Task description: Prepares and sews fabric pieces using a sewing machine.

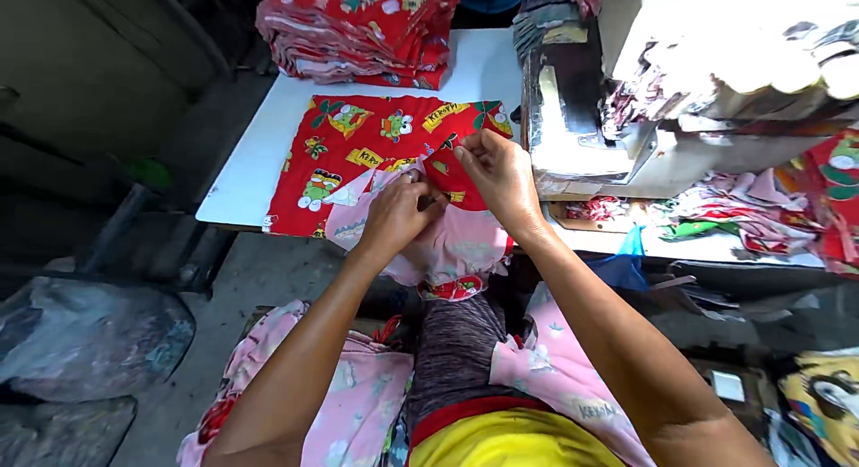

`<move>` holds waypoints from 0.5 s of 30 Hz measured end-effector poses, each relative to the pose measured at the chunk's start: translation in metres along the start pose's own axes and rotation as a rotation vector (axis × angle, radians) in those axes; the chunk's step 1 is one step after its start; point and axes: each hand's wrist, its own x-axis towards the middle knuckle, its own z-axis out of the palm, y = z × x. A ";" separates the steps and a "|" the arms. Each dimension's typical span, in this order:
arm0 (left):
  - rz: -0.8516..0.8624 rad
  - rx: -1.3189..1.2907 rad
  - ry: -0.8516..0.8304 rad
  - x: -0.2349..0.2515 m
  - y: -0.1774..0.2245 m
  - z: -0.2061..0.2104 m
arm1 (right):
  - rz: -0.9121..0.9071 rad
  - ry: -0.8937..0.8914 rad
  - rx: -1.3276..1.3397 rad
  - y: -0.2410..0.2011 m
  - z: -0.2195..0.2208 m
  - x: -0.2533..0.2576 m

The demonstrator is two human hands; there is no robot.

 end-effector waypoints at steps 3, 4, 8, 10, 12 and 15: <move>0.032 -0.099 0.087 0.003 0.022 -0.026 | 0.006 -0.001 0.078 -0.001 -0.004 0.002; -0.002 -0.163 0.089 0.004 0.035 -0.037 | 0.020 -0.001 0.099 -0.003 -0.005 0.003; 0.095 -0.240 0.090 0.009 0.053 -0.064 | 0.046 -0.012 0.196 -0.007 -0.006 0.007; 0.130 -0.107 0.044 0.011 0.052 -0.073 | 0.042 -0.014 0.212 -0.010 -0.006 0.007; 0.133 0.013 0.014 0.012 0.052 -0.080 | 0.052 -0.015 0.218 -0.012 -0.006 0.006; 0.177 0.033 0.097 0.010 0.053 -0.084 | 0.047 -0.010 0.242 -0.012 -0.005 0.005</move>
